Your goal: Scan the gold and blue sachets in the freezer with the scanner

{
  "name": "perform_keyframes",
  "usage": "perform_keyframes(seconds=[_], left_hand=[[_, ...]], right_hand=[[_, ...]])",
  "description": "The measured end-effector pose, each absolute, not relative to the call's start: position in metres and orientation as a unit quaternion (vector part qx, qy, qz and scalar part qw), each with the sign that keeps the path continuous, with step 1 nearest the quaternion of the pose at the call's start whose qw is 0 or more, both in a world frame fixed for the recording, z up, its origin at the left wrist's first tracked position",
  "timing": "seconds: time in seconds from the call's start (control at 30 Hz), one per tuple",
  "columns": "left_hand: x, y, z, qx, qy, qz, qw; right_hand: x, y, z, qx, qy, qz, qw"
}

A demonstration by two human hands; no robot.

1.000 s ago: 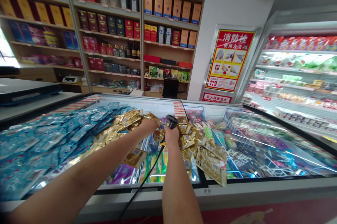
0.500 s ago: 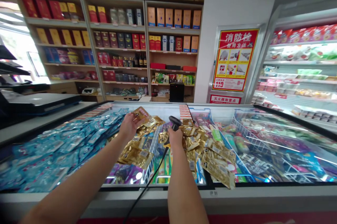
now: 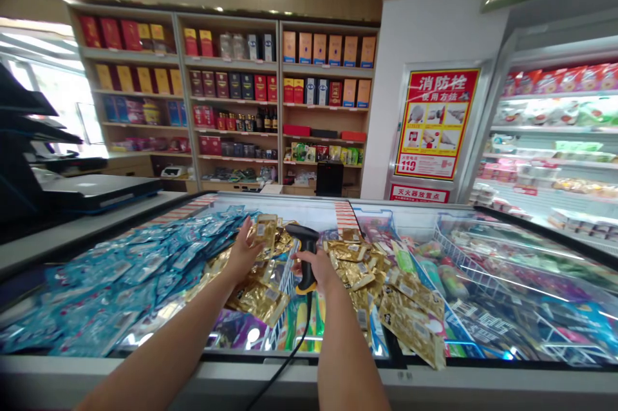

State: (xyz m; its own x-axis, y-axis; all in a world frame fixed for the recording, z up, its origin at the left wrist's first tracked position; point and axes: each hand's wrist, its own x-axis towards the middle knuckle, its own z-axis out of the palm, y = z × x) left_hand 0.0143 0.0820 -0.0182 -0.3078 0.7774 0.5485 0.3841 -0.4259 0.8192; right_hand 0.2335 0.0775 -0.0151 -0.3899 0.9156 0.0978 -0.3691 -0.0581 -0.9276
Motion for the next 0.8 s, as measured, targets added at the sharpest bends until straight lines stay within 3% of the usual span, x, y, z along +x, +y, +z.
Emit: perform_keyframes(seconds=[0.13, 0.8], left_hand=[[0.0125, 0.0821, -0.0180, 0.555, 0.464, 0.636, 0.271], [0.0169, 0.0784, -0.0163, 0.567, 0.498, 0.613, 0.234]], right_hand=[[0.2321, 0.0770, -0.0175, -0.267, -0.515, 0.674, 0.456], [0.2318, 0.0696, -0.0110, -0.243, -0.547, 0.682, 0.420]])
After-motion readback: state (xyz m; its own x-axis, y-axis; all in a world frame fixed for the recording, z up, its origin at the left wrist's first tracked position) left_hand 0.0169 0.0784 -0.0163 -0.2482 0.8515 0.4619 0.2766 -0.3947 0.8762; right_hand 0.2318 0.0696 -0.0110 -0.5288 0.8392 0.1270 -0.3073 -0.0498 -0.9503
